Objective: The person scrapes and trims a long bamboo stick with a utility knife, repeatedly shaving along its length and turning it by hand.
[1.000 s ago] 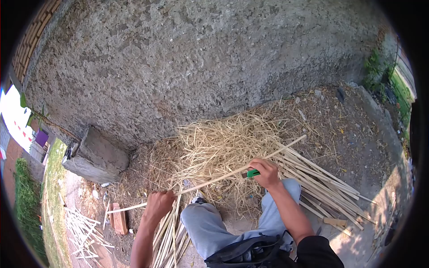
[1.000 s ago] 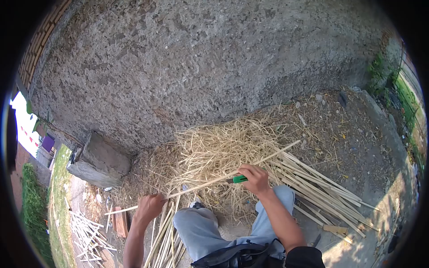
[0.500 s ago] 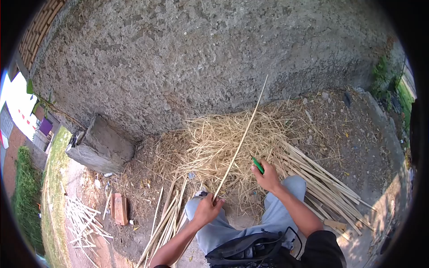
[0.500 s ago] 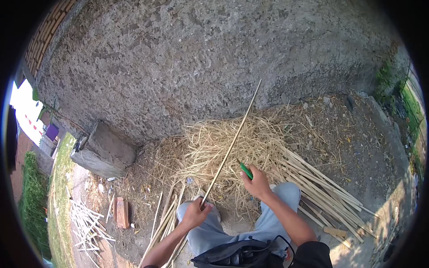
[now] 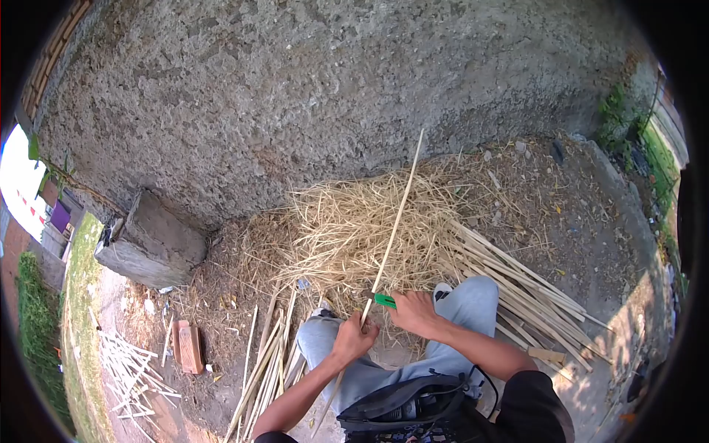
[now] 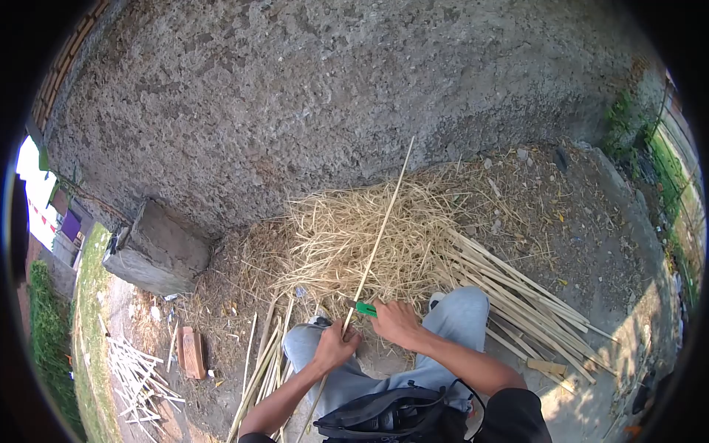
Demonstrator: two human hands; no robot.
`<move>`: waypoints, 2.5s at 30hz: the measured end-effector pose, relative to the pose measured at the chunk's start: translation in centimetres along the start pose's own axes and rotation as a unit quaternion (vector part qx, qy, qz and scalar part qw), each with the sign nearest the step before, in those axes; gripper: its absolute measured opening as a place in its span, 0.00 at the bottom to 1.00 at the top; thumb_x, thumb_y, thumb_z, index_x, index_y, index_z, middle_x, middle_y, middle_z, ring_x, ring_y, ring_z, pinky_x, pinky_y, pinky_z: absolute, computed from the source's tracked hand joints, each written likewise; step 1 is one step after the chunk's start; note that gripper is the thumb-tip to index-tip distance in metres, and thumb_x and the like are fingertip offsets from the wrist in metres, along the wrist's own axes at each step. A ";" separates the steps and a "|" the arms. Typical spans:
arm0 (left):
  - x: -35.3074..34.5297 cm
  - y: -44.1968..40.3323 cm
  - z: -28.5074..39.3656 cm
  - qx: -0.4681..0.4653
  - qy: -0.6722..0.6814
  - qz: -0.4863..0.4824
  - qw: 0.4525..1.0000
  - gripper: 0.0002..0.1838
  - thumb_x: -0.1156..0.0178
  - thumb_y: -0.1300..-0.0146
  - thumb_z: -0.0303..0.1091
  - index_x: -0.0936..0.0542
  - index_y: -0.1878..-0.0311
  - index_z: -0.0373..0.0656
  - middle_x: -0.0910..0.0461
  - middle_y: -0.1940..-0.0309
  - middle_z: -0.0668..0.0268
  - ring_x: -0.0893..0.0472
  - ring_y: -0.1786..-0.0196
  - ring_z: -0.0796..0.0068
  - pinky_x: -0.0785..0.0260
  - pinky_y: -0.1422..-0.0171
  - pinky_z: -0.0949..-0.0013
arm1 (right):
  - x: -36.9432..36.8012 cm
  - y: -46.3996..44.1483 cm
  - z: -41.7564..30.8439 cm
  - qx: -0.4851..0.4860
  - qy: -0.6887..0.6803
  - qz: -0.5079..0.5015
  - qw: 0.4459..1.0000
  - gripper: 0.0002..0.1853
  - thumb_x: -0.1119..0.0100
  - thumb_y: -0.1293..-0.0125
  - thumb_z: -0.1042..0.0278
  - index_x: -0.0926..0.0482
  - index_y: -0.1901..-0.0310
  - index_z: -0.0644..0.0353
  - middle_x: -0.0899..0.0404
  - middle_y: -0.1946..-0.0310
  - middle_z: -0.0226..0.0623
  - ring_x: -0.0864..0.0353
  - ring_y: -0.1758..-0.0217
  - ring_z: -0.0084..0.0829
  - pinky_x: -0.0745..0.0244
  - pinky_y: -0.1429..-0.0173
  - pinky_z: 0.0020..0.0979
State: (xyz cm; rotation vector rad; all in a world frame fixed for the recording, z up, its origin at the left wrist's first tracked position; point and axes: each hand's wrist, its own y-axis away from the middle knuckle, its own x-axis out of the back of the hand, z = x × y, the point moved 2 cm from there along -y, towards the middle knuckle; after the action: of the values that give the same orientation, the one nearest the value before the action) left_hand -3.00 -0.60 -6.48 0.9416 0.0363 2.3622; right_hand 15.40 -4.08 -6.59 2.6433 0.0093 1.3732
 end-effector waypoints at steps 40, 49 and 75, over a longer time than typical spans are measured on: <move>3.8 14.1 -6.5 0.001 -0.109 -0.016 0.994 0.09 0.39 0.39 0.32 0.26 0.63 0.35 0.22 0.81 0.45 0.20 0.75 0.38 0.26 0.68 0.45 | 10.0 -12.0 15.1 -0.296 0.012 0.160 0.942 0.11 0.36 0.40 0.67 0.15 0.61 0.68 0.15 0.58 0.55 0.15 0.51 0.52 0.21 0.48 0.50; 2.6 1.9 -1.3 0.023 -0.011 0.054 0.998 0.08 0.40 0.41 0.29 0.24 0.65 0.33 0.21 0.77 0.45 0.17 0.71 0.47 0.26 0.64 0.53 | 2.5 -2.0 -3.0 0.026 0.038 0.033 0.998 0.12 0.43 0.41 0.65 0.14 0.60 0.61 0.18 0.63 0.59 0.17 0.58 0.58 0.24 0.48 0.52; 0.5 6.9 -1.2 -0.039 -0.086 -0.018 0.995 0.09 0.45 0.36 0.28 0.29 0.63 0.29 0.22 0.77 0.36 0.19 0.71 0.33 0.26 0.65 0.41 | 3.8 -10.6 8.0 -0.163 0.085 0.127 0.975 0.09 0.41 0.43 0.74 0.15 0.64 0.69 0.17 0.61 0.60 0.15 0.55 0.54 0.21 0.50 0.50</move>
State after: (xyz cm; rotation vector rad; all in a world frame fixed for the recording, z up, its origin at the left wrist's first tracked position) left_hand -7.61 -5.87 -5.50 1.0924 -0.1057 2.2252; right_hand 24.81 5.57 -9.61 2.3080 -0.5049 1.5204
